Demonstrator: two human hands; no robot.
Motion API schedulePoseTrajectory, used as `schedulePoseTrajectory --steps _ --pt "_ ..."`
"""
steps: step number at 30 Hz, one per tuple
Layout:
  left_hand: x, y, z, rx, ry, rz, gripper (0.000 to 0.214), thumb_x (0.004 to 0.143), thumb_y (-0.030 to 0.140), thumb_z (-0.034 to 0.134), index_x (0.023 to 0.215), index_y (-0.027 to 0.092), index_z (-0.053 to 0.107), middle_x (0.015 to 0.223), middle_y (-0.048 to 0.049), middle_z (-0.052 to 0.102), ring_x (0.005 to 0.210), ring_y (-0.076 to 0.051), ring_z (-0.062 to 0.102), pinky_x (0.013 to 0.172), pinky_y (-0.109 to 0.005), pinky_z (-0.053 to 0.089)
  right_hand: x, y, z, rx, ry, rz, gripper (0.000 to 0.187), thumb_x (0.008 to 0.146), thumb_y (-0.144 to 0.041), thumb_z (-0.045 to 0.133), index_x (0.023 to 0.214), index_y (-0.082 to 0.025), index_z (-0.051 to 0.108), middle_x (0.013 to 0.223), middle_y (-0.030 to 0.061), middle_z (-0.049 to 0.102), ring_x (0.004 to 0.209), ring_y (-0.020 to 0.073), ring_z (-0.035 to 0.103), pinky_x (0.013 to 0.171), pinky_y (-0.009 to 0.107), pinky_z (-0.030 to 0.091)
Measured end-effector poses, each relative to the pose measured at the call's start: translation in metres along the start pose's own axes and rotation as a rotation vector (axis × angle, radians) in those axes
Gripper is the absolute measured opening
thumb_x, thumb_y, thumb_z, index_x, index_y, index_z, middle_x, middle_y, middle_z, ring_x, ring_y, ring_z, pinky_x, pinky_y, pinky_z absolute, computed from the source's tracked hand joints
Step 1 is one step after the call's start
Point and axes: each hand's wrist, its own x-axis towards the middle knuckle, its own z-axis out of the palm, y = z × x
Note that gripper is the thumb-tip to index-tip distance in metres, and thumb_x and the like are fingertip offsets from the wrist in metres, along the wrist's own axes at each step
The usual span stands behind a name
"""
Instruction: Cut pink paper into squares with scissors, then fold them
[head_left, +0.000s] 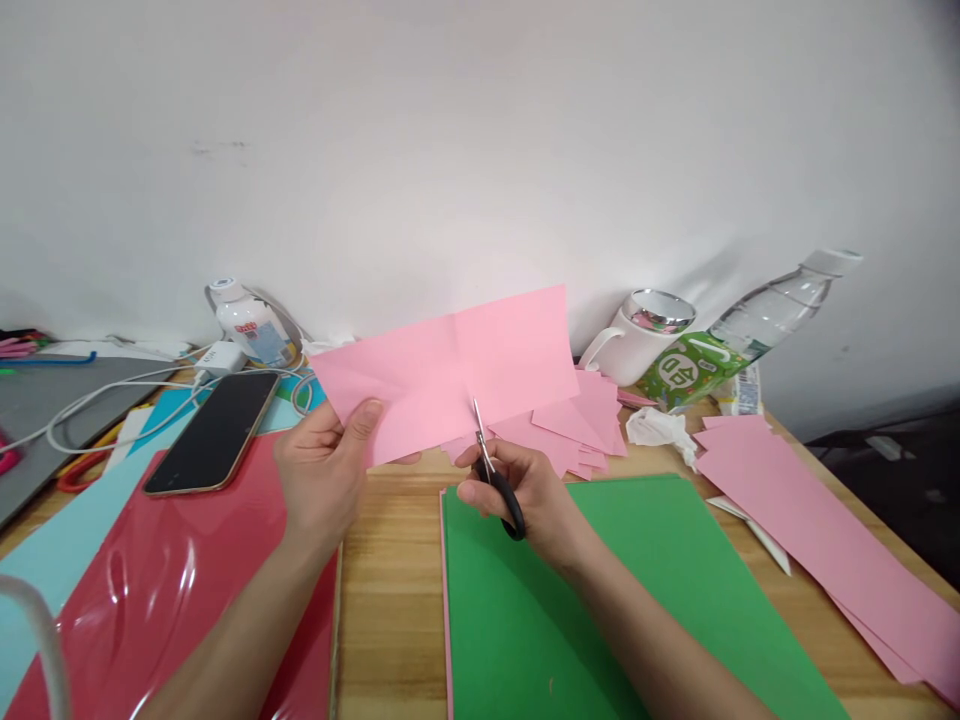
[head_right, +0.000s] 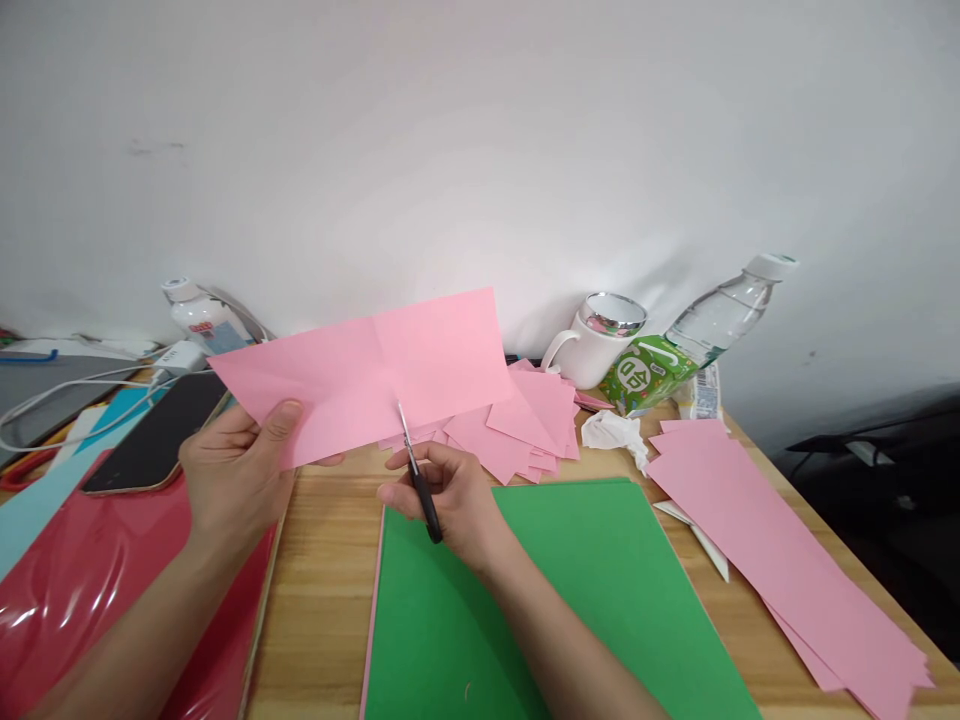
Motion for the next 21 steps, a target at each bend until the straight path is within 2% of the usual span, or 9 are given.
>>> schedulePoseTrajectory --steps 5,10,21 --pt "-0.0003 -0.0011 0.0002 0.022 -0.003 -0.012 0.021 0.068 0.037 0.069 0.083 0.023 0.07 0.073 0.0013 0.069 0.053 -0.015 0.061 0.038 -0.025 0.051 0.0009 -0.0033 0.0016 0.003 0.024 0.019 0.043 0.053 -0.04 0.08 0.082 -0.018 0.058 0.06 -0.0052 0.05 0.054 0.0082 0.042 0.052 0.023 0.032" --pt "-0.001 -0.0026 0.0007 0.032 -0.003 -0.008 0.023 0.068 0.038 0.069 0.084 0.021 0.07 0.071 0.0012 0.069 0.053 -0.014 0.06 0.041 -0.026 0.053 0.0 -0.006 0.0029 0.024 0.02 0.013 0.044 0.054 -0.04 0.079 0.086 -0.019 0.057 0.068 -0.0022 0.056 0.06 0.0103 0.048 0.057 0.025 0.036" --pt "-0.0007 -0.0036 -0.0024 0.04 -0.005 0.053 0.018 0.071 0.033 0.068 0.085 0.022 0.071 0.076 0.0007 0.07 0.056 -0.014 0.06 0.048 -0.026 0.05 -0.0015 -0.0095 0.0062 -0.003 0.032 0.013 0.04 0.059 -0.041 0.077 0.084 -0.018 0.056 0.06 -0.0053 0.048 0.053 0.0079 0.041 0.052 0.024 0.031"
